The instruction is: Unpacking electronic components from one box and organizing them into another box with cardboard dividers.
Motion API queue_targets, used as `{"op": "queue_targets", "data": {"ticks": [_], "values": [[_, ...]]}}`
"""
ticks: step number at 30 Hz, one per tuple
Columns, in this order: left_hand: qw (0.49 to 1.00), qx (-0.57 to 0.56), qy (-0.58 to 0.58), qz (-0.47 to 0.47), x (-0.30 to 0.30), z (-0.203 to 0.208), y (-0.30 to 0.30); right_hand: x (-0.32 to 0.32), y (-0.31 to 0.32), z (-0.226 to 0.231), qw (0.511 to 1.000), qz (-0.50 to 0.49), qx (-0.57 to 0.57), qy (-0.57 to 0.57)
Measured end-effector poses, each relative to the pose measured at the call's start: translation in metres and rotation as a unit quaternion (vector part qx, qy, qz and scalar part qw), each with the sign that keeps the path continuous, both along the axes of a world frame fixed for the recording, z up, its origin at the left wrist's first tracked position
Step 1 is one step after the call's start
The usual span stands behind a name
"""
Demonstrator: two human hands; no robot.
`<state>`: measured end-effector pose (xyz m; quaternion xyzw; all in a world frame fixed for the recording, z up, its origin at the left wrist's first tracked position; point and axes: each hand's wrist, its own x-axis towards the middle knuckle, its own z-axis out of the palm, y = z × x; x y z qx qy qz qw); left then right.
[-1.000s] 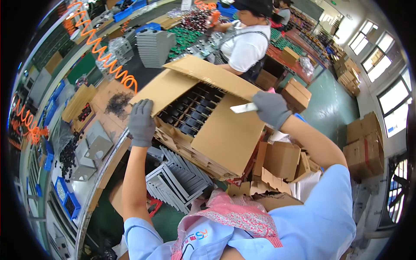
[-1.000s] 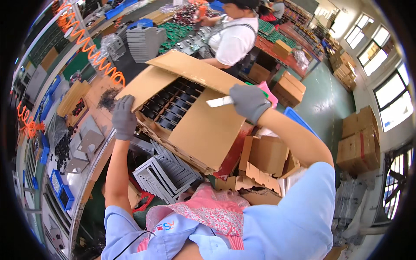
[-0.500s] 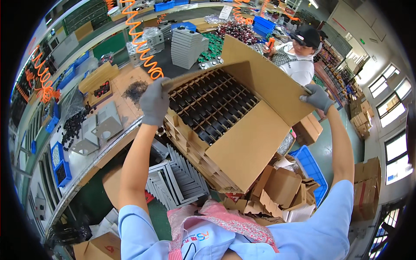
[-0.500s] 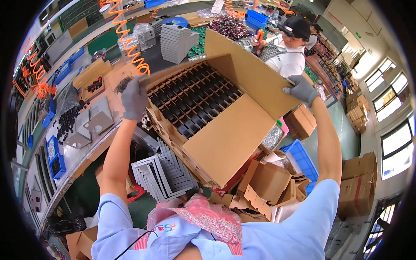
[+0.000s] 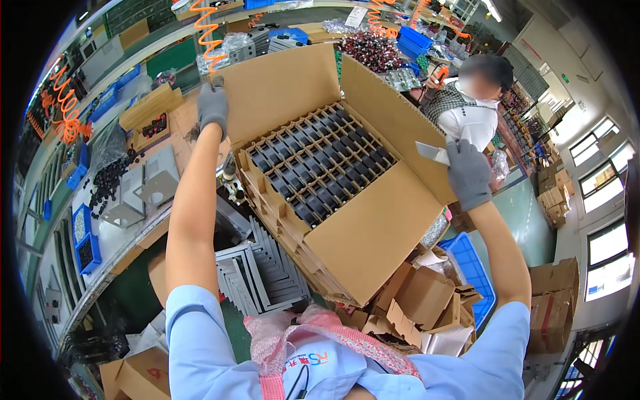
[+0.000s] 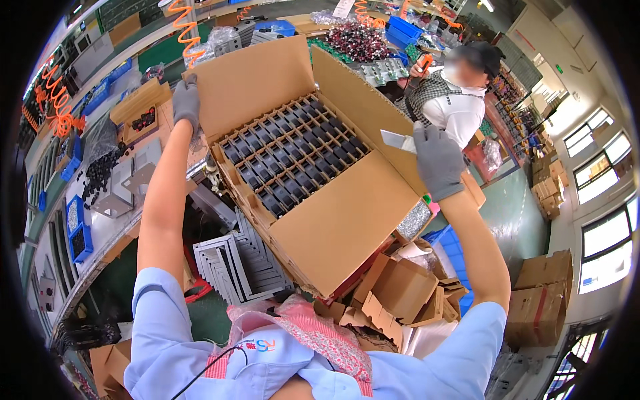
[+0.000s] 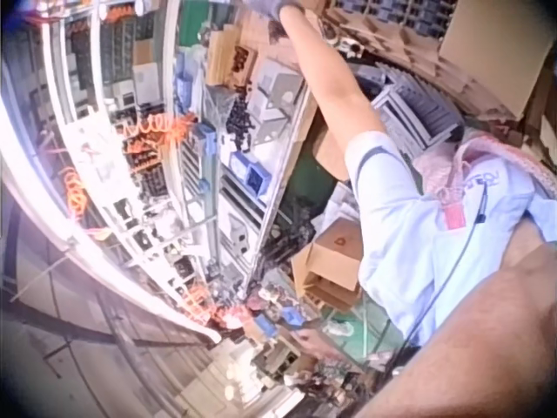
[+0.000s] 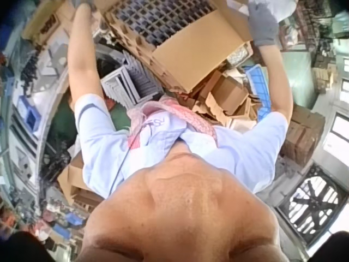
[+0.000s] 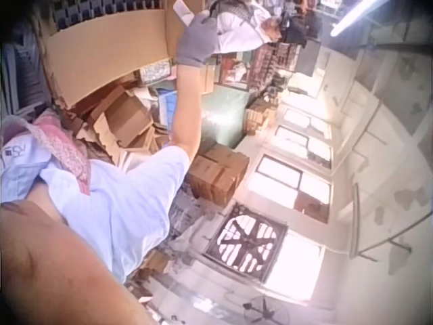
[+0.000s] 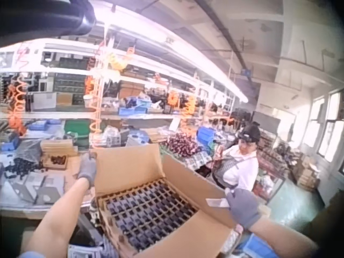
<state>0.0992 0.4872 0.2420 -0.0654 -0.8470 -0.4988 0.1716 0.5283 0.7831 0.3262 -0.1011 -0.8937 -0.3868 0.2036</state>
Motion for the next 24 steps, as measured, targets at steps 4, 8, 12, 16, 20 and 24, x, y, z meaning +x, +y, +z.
{"op": "queue_targets", "data": {"ticks": [4,8,12,16,20,24], "values": [[0.999,0.019,0.0,-0.048,0.042,0.003,-0.009,-0.02,-0.046,-0.017,0.998,0.043,0.004,-0.035],[0.994,0.036,0.073,-0.069,0.076,0.003,-0.027,-0.05,-0.084,-0.063,0.953,0.15,-0.23,-0.125],[0.971,0.016,0.234,-0.048,0.122,-0.006,-0.032,-0.057,-0.056,-0.092,0.928,0.153,-0.306,-0.145],[0.933,-0.03,0.268,-0.24,0.219,-0.018,-0.029,-0.063,-0.051,-0.086,0.911,0.118,-0.342,-0.197],[0.912,-0.158,0.236,-0.297,0.239,-0.065,-0.011,-0.079,-0.06,-0.051,0.895,0.081,-0.372,-0.23],[0.902,-0.19,0.245,-0.301,0.242,-0.069,-0.004,-0.052,-0.032,0.001,0.862,0.044,-0.474,-0.174]]}}
